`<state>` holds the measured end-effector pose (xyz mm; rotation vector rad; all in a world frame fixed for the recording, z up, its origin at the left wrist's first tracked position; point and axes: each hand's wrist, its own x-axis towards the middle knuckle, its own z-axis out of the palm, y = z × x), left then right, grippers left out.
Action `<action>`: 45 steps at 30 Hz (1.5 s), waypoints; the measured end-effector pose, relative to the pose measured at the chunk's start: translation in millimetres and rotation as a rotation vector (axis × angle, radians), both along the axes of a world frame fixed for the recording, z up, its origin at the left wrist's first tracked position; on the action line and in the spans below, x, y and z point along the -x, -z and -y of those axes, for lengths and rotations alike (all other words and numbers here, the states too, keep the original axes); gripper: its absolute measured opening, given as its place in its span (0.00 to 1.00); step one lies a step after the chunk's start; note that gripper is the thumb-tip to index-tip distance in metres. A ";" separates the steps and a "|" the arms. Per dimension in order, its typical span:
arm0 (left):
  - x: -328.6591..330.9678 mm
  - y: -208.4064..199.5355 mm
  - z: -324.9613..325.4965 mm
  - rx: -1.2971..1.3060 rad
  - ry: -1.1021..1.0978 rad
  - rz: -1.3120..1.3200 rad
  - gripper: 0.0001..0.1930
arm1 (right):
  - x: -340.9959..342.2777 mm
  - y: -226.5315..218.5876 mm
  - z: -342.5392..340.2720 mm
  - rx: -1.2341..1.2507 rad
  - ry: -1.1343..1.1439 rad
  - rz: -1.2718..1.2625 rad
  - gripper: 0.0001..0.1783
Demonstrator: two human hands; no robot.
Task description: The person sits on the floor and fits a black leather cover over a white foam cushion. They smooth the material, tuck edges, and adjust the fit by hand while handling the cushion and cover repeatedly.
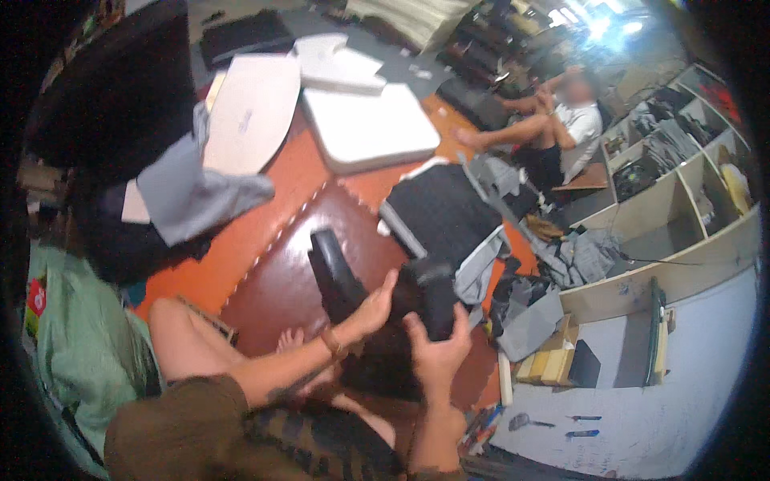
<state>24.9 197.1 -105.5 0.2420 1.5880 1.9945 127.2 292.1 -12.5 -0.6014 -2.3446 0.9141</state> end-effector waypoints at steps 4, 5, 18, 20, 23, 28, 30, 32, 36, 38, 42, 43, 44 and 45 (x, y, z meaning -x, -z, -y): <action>19.8 -40.9 27.7 -0.134 -0.019 -0.364 0.30 | 43.0 -16.7 -40.2 0.459 -0.142 -0.078 0.27; 32.2 -46.6 44.3 -0.071 0.005 -0.338 0.29 | 58.9 3.5 -64.4 0.532 -0.164 -0.059 0.25; 40.9 166.6 204.8 1.234 0.118 -0.662 0.40 | 94.7 264.5 48.8 -0.341 -0.531 0.853 0.55; 44.6 168.3 197.7 1.234 0.116 -0.670 0.32 | 92.5 276.5 42.8 -0.342 -0.482 0.763 0.41; 53.8 183.9 192.1 1.146 0.098 -0.719 0.15 | 105.0 275.8 24.7 -0.389 -0.519 0.746 0.27; 58.7 197.1 186.1 1.208 0.054 -0.680 0.06 | 111.1 255.4 13.9 -0.255 -0.650 0.687 0.17; 50.6 187.4 199.0 1.234 0.107 -0.653 0.05 | 90.9 243.1 23.7 -0.131 -0.737 0.781 0.18; 38.7 189.2 210.6 1.248 0.126 -0.657 0.05 | 58.0 250.6 42.3 -0.063 -0.788 0.800 0.16; 18.0 210.6 203.4 1.204 0.007 -0.764 0.06 | 32.1 275.4 78.1 -0.091 -0.585 0.700 0.16; 14.1 219.3 198.0 1.164 -0.094 -0.786 0.11 | 32.6 285.1 87.4 -0.066 -0.509 0.690 0.18; 26.8 222.8 202.7 1.136 -0.059 -0.644 0.11 | 51.9 271.4 114.9 -0.120 -0.485 0.414 0.28; 31.0 210.8 199.1 1.146 -0.041 -0.571 0.12 | 62.4 263.8 122.4 -0.201 -0.541 0.367 0.29; 33.3 198.0 197.8 1.155 -0.026 -0.494 0.14 | 75.4 256.5 130.1 -0.282 -0.600 0.318 0.31; 31.4 187.1 198.1 1.153 0.046 -0.575 0.16 | 85.1 253.4 135.3 -0.364 -0.650 0.269 0.33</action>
